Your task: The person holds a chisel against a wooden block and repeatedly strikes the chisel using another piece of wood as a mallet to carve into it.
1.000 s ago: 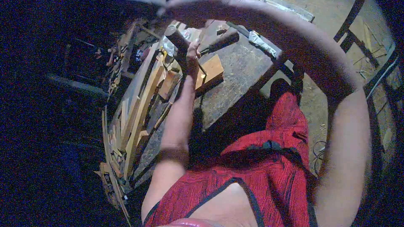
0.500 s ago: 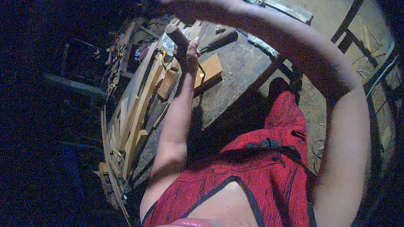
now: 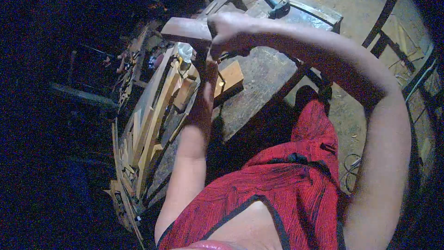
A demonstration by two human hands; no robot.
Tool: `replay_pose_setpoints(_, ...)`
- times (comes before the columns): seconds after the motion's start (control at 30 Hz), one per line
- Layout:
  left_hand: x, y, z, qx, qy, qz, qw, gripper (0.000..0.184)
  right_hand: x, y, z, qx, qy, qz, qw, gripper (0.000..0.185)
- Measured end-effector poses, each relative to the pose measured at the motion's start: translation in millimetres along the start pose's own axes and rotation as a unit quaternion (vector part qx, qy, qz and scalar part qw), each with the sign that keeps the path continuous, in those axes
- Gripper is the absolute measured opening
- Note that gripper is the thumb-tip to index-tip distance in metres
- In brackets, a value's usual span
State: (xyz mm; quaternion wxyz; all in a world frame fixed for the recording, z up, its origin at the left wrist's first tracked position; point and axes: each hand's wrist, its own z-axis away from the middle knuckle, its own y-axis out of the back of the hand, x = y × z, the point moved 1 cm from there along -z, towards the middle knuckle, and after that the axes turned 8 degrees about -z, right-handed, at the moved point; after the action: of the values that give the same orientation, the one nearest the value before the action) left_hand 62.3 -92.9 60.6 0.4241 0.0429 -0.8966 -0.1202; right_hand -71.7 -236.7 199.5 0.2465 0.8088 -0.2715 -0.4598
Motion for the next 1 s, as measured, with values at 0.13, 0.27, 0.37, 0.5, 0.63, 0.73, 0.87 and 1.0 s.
replay_pose_setpoints(0.13,-3.3,-0.9,2.7,-0.014,0.022,0.011,1.000,0.025,7.5,10.5,-0.3,0.135,0.046,-0.082,0.986,0.049)
replay_pose_setpoints(0.27,-18.3,4.2,-0.2,-0.047,-0.080,-0.100,0.991,0.017,25.9,-11.7,1.8,0.121,0.076,-0.193,0.971,0.053)
replay_pose_setpoints(0.37,-123.3,-2.3,-11.6,-0.065,-0.176,-0.095,0.978,0.029,-1.8,4.2,15.5,-0.077,-0.143,-0.015,0.987,0.053)
replay_pose_setpoints(0.5,-0.5,1.9,5.0,0.013,-0.157,-0.148,0.976,0.023,36.6,-10.0,5.6,0.172,0.097,-0.186,0.963,0.056)
replay_pose_setpoints(0.63,-3.6,7.3,1.5,-0.029,0.013,-0.018,0.999,0.023,49.2,-34.3,19.3,0.062,-0.040,-0.259,0.963,0.059)
replay_pose_setpoints(0.73,-0.7,18.8,0.0,0.023,0.104,0.177,0.978,0.020,57.3,-28.3,31.2,-0.043,-0.182,-0.114,0.976,0.056)
replay_pose_setpoints(0.87,20.7,47.7,14.1,0.068,0.101,0.189,0.974,0.015,87.6,-40.1,56.9,0.000,-0.220,-0.090,0.971,0.056)
replay_pose_setpoints(1.0,-9.3,93.1,0.8,0.236,0.212,0.293,0.902,0.019,145.7,-88.6,81.0,-0.045,-0.304,0.055,0.950,0.058)
